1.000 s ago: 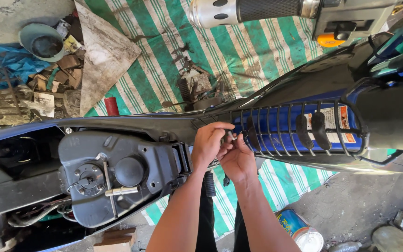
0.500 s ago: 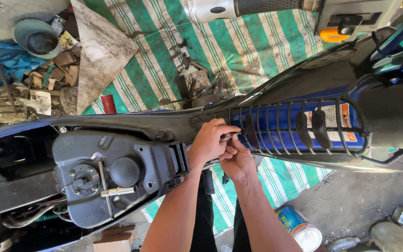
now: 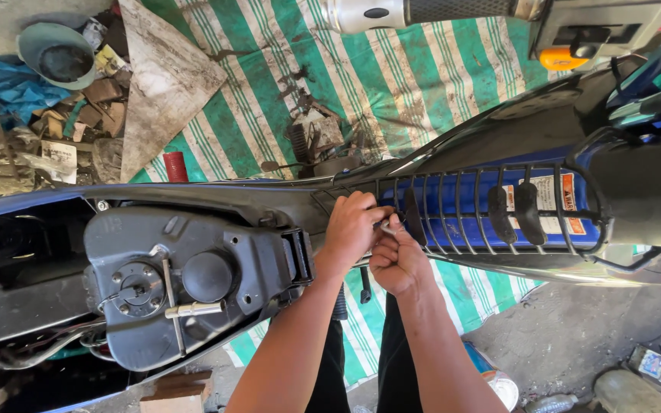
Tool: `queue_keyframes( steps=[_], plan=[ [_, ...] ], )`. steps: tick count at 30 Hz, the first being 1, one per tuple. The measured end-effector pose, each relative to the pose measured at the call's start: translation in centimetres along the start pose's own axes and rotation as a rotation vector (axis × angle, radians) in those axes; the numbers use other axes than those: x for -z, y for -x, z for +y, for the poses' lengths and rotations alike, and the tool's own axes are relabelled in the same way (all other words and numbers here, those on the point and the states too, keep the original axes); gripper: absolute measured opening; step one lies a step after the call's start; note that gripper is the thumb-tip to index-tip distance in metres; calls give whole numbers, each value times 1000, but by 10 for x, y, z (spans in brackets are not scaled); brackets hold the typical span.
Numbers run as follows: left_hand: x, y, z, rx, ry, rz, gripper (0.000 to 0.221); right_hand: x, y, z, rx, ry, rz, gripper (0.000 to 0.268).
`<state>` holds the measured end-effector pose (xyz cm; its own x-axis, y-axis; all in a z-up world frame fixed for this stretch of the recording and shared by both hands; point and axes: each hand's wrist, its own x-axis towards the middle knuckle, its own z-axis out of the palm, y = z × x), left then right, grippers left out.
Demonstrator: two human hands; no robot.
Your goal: Removing and installing bolts on a motorcycle using an Allen key
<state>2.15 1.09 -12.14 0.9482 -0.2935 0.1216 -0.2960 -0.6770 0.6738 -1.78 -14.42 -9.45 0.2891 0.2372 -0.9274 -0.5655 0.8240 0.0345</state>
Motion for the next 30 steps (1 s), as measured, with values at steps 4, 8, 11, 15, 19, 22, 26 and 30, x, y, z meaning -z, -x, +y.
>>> queue_keyframes(
  steps=[4,8,11,15,19,22,26,30],
  plan=[
    [-41,16,-12,7,-15,56,14,0,2,0,43,121,75,39],
    [-44,14,-5,-47,-4,224,34,-10,18,0,71,193,116,38],
    [-26,9,9,-50,30,256,36,-17,40,9,37,204,111,41],
    [-34,12,6,-26,65,265,70,-10,77,26,57,245,111,39],
    [11,5,25,16,109,329,19,25,104,29,165,342,-14,34],
    [42,14,39,281,388,298,22,50,118,19,181,382,-72,25],
    [15,61,36,843,1351,304,20,71,127,10,226,506,-77,16],
    [52,83,77,870,1532,109,27,65,137,12,242,691,-5,15]
  ],
)
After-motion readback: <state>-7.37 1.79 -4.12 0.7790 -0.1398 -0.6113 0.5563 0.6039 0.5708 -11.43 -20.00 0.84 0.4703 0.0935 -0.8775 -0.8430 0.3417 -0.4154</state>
